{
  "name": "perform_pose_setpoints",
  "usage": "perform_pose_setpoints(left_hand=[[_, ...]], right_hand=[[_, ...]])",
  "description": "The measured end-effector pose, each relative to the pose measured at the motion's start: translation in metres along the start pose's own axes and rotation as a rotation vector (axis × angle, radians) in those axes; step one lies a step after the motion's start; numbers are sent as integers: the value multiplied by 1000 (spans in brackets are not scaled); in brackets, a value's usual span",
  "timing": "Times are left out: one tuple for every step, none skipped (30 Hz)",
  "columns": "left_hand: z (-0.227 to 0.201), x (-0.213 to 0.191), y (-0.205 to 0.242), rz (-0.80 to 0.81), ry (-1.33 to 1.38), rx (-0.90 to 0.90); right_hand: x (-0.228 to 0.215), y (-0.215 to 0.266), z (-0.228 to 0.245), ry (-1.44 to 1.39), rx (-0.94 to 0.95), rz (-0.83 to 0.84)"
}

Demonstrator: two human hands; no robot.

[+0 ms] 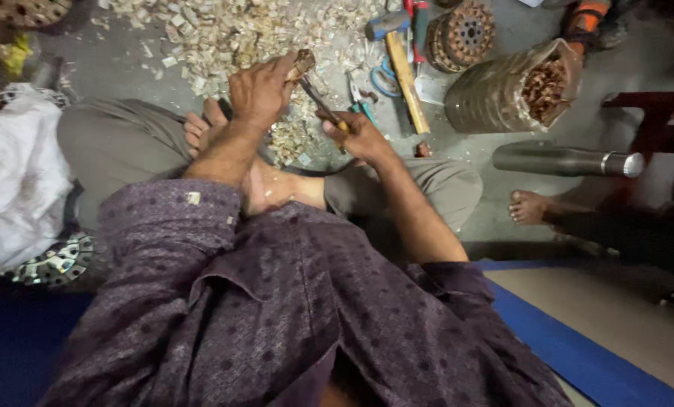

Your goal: The person sits on the floor and uses pliers to pull copper windings from a circular stator core. They rotate the stator and repeatedly extract wire segments, dropping them into a nearby bag.

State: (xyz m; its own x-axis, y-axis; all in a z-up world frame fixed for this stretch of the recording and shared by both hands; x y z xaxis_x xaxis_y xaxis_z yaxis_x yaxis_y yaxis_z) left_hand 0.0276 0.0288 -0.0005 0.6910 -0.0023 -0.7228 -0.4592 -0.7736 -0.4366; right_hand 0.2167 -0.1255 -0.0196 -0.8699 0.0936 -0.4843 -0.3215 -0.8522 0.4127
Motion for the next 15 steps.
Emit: perform_pose_setpoints(left_hand=[[2,-4,1,2,-6,-2],[0,-5,0,-1,-3,-8],[-1,-4,0,15,-32,-5],[-3,-2,-1,31,-58,-2],[-5,0,-1,47,-85,0],[-5,-2,-1,30,-80,19],[-5,-3,-1,14,-76,38],[-6,-3,-1,-1,-66,59],[-6,-3,-1,11,-65,55],[-4,-3,-1,23,-68,50],[-4,-3,-2,34,-70,45],[-4,-4,-1,27,-61,51],[-4,-5,0,21,-51,57],[-4,-5,-3,9,-41,65],[-5,-5,-5,22,-35,59]], right_hand=[[7,1,4,-21,-7,17],[7,1,8,23,-71,-12],[6,2,12,67,-135,-42],[3,4,16,113,-199,-72],[0,5,17,133,-215,-69],[0,5,19,149,-232,-66],[0,5,22,165,-249,-63],[-1,5,22,172,-242,-69],[-1,4,22,179,-236,-74],[0,2,23,185,-231,-78],[0,1,25,235,-284,-126],[2,2,26,284,-335,-172],[4,3,27,334,-387,-216],[6,2,29,322,-434,-274],[9,1,30,309,-481,-331]])
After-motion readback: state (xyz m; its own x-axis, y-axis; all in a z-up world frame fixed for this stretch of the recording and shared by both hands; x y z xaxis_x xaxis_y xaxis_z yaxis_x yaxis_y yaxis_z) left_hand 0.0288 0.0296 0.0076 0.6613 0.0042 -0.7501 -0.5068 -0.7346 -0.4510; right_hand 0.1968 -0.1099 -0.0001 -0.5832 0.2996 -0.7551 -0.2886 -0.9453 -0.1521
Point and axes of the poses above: each hand's wrist, its own y-axis away from the middle knuckle, its own x-axis out of the palm, z = x × y, the point moved 4 cm from there along -y, towards the middle knuckle, and after that the axes turned 12 degrees about -z, right-handed, at the moved point
